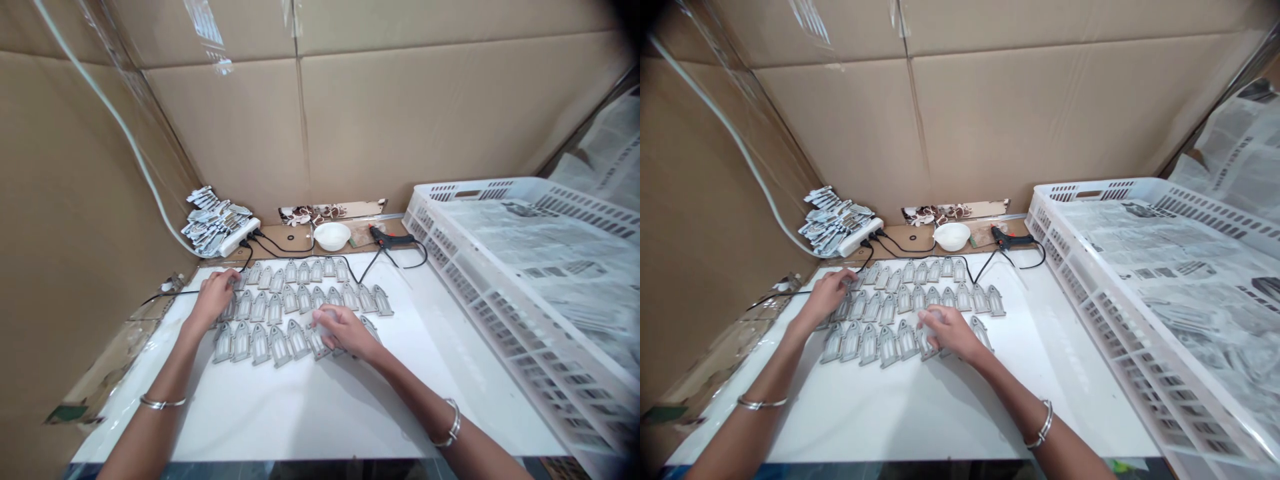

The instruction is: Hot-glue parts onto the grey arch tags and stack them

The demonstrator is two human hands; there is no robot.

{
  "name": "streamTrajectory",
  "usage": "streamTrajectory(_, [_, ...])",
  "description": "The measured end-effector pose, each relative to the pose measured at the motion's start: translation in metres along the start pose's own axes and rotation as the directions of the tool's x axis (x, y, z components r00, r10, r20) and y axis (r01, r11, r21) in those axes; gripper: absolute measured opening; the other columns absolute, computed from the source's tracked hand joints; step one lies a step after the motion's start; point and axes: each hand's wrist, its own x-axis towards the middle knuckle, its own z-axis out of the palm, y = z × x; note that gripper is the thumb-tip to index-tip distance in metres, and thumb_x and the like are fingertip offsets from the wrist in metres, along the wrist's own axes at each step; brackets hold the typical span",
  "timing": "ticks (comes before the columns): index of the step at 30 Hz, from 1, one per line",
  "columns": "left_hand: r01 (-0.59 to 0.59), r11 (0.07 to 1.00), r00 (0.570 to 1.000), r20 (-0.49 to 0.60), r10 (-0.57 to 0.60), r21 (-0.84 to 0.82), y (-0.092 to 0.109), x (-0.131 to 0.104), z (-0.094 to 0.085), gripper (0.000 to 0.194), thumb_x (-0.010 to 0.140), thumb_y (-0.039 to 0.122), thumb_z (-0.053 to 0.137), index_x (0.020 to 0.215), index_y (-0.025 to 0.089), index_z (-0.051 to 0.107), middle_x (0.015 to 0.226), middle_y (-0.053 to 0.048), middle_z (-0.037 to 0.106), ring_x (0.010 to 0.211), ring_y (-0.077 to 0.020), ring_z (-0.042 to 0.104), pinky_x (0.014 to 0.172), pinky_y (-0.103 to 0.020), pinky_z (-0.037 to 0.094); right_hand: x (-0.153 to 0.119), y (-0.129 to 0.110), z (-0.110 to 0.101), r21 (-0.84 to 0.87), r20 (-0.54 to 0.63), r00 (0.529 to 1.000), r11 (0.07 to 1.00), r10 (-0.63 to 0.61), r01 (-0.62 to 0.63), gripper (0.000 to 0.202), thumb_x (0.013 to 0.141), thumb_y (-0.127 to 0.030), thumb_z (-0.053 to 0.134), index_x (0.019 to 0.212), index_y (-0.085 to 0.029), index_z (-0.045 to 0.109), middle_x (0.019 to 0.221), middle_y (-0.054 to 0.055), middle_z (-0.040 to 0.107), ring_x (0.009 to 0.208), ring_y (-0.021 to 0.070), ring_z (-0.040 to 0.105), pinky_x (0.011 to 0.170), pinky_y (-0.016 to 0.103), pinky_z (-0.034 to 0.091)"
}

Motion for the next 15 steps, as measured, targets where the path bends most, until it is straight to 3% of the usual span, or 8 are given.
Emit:
streamTrajectory(5, [-0.005, 0.998, 0.998, 0.059, 0.001, 0.063, 0.009, -0.003, -0.002, 0.039, 0.080, 0.010, 0.040, 0.108, 0.020, 0.065, 0.111, -0.014, 0.069, 0.113, -0.0321, 0.059, 0.096, -0.043, 0.042, -0.001, -0.002, -0.001, 0.000, -0.004, 1.000, 1.000, -0.005, 0.005, 0.038, 0.092, -0.053, 0.053, 0.083, -0.018, 0.061, 0.042, -0.008, 0.043, 0.040, 0.0079, 0.037, 0.046, 0.022, 0.026])
streamTrajectory(12, [0.039, 0.999, 0.993, 0.111, -0.036, -0.017, 0.015, -0.003, -0.003, 0.033, 0.086, 0.017, 0.038, 0.112, 0.020, 0.057, 0.115, -0.014, 0.067, 0.117, -0.0323, 0.054, 0.099, -0.047, 0.039, -0.003, -0.006, 0.000, 0.015, -0.004, 1.000, 1.000, -0.004, 0.004, 0.038, 0.091, -0.055, 0.054, 0.082, -0.018, 0.061, 0.044, -0.008, 0.042, 0.040, 0.0082, 0.037, 0.044, 0.022, 0.024])
streamTrajectory(15, [0.045, 0.995, 0.997, 0.063, -0.040, -0.088, 0.027, -0.005, -0.007, 0.028, 0.087, 0.021, 0.039, 0.107, 0.019, 0.059, 0.116, -0.014, 0.067, 0.116, -0.0337, 0.052, 0.103, -0.050, 0.037, -0.002, -0.005, 0.000, 0.032, -0.007, 1.000, 0.999, 0.002, -0.002, 0.039, 0.092, -0.055, 0.054, 0.083, -0.018, 0.061, 0.043, -0.008, 0.042, 0.039, 0.0077, 0.035, 0.043, 0.021, 0.024])
